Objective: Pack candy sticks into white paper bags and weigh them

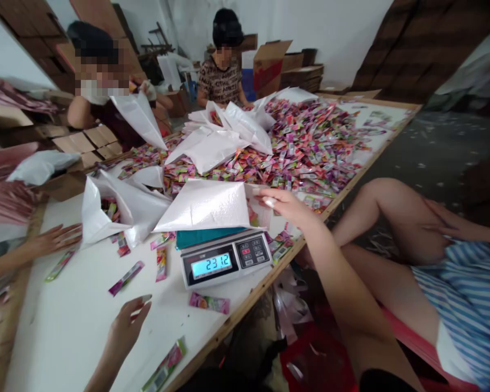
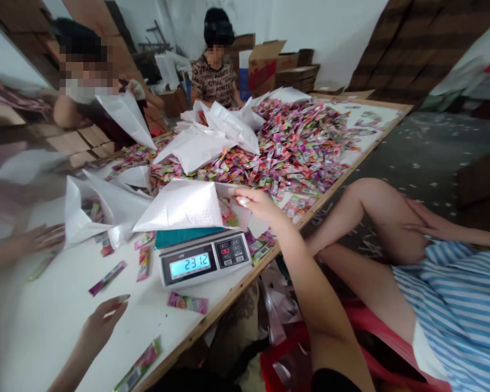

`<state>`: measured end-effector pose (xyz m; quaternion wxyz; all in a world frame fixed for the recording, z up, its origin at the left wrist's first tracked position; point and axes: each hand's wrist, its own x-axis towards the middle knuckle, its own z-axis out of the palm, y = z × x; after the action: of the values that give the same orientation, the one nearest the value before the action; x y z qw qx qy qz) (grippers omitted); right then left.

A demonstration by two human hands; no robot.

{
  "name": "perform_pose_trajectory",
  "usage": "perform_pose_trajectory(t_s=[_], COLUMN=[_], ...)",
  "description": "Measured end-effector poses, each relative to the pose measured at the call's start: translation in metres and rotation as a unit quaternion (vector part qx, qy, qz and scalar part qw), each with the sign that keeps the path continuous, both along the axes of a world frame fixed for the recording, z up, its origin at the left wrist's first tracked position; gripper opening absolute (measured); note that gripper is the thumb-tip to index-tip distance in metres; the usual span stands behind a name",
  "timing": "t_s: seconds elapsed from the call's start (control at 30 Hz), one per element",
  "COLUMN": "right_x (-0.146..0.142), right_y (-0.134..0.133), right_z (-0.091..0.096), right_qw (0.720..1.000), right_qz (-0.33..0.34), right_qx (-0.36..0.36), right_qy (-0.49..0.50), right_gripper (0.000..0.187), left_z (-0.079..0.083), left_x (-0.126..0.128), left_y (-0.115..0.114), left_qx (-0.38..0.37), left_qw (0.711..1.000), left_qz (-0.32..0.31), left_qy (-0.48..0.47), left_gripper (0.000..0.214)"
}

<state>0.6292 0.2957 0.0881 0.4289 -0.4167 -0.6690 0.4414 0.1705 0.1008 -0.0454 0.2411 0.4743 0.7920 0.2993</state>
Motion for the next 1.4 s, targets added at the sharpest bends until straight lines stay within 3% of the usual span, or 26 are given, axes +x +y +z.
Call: perform_pose_trajectory(t_s=[0.2, 0.5, 0.73, 0.83, 0.93, 1.07, 1.27, 1.4], right_x=[0.022, 0.024, 0.02, 0.007, -0.005, -0.013, -0.026, -0.037], right_y=[-0.017, -0.017, -0.015, -0.017, -0.02, -0.022, -0.016, -0.01], right_z=[-0.001, -0.001, -0.009, -0.003, 0.008, 0.022, 0.018, 0.008], right_qw=[0.992, 0.993, 0.978, 0.949, 0.94, 0.946, 0.917, 0.912], right_qz=[-0.04, -0.059, -0.123, -0.135, -0.146, -0.161, -0.101, -0.08], right_qx=[-0.077, -0.074, -0.018, 0.013, 0.033, 0.053, -0.003, -0.022], right_qy=[0.094, 0.069, -0.165, -0.283, -0.307, -0.276, -0.386, -0.402], right_gripper=[0.036, 0.038, 0.028, 0.027, 0.024, 0.021, 0.028, 0.036], left_z=[0.002, 0.0, 0.002, -0.002, 0.002, 0.032, 0.097, 0.11], left_x=[0.012, 0.009, 0.009, 0.004, 0.0, 0.001, 0.017, 0.025], left_y=[0.002, 0.003, 0.004, 0.006, 0.014, 0.042, 0.097, 0.114], left_qx=[0.0, -0.016, -0.017, -0.017, 0.008, 0.057, 0.108, 0.149], left_qw=[0.999, 1.0, 1.0, 1.0, 1.0, 0.998, 0.994, 0.989], left_qz=[-0.034, -0.019, -0.016, -0.006, -0.009, -0.017, 0.008, -0.022], left_qy=[-0.015, -0.018, -0.009, -0.006, -0.003, 0.003, 0.014, 0.002], left_gripper=[0.052, 0.053, 0.053, 0.052, 0.047, 0.045, 0.045, 0.042])
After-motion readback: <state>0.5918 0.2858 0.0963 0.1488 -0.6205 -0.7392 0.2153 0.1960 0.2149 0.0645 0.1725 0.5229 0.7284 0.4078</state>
